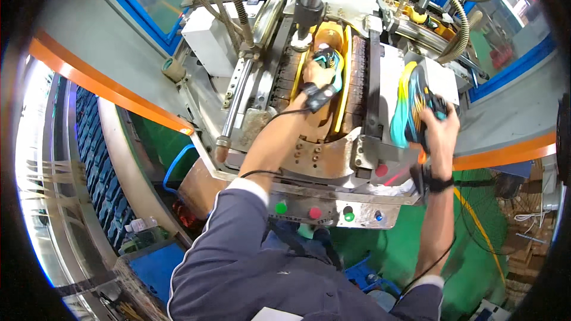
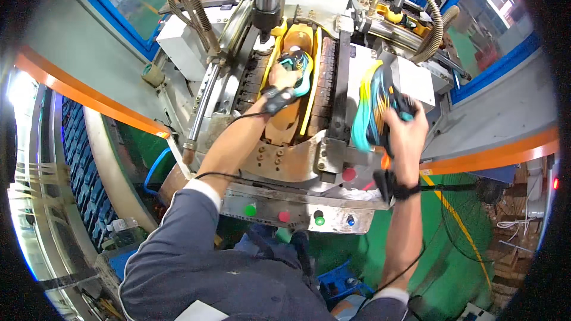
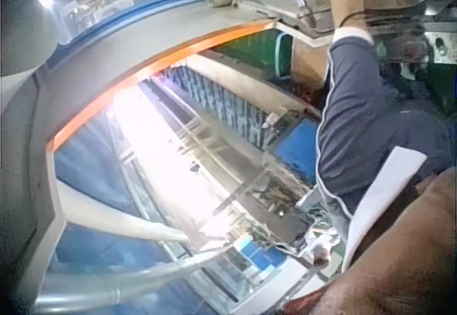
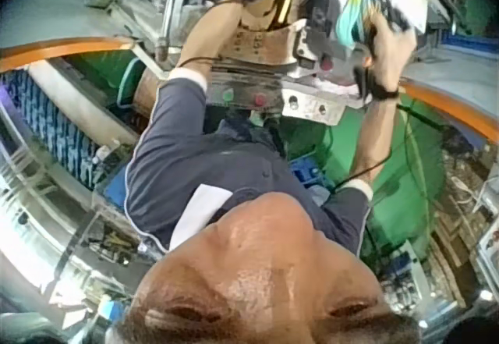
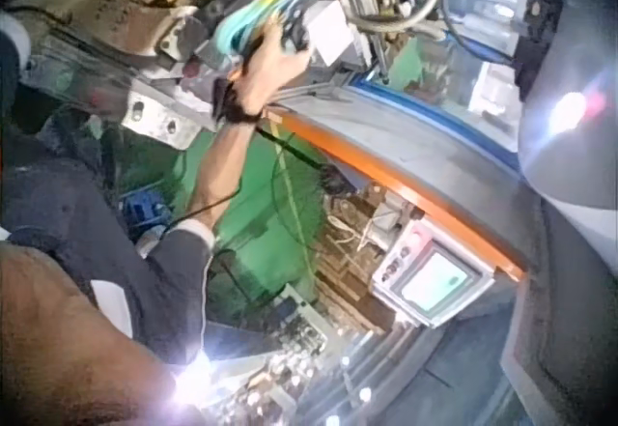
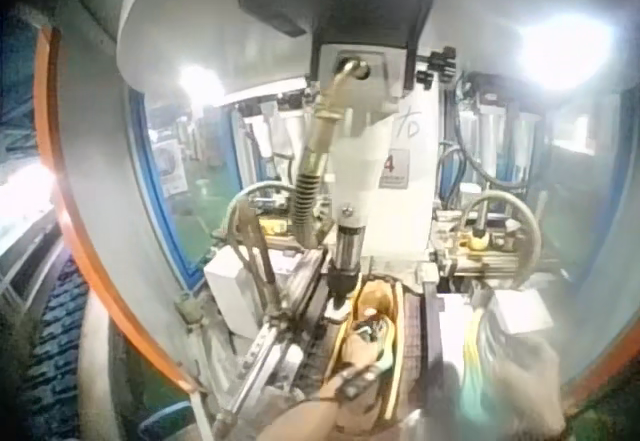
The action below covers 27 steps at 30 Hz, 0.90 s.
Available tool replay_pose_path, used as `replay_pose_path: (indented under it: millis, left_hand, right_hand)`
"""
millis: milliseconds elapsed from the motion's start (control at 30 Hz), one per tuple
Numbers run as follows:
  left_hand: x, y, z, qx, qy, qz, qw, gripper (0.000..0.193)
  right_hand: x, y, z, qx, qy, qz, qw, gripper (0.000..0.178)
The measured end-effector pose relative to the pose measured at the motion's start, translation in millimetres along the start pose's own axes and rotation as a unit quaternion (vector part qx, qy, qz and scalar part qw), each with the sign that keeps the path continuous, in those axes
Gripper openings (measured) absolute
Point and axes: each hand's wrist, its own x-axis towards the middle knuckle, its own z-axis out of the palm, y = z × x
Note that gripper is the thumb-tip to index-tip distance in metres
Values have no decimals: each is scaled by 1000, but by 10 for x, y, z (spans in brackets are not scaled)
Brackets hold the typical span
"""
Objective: Operating a machine to attach or mold parts of a shoe in a factory setting.
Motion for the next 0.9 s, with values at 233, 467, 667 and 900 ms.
replay_pose_path:
  millis: [233, 467, 667, 900]
  left_hand:
    - [-1729, -353, -1665, -432, -211, -34, 876, 45]
    - [-3454, -1032, -3044, -417, 7, -108, 903, 59]
    - [-4563, -1640, -2965, -453, 333, -177, 807, 45]
    - [-5047, -1448, -2479, -531, 370, -215, 732, 39]
  right_hand:
    - [1039, -132, 1478, -385, -193, -36, 902, 62]
    - [1254, 816, 2784, -430, -133, -63, 891, 46]
    - [1198, 1055, 3212, -469, -86, -64, 877, 47]
    - [-799, -120, 2061, -161, -306, -320, 882, 23]
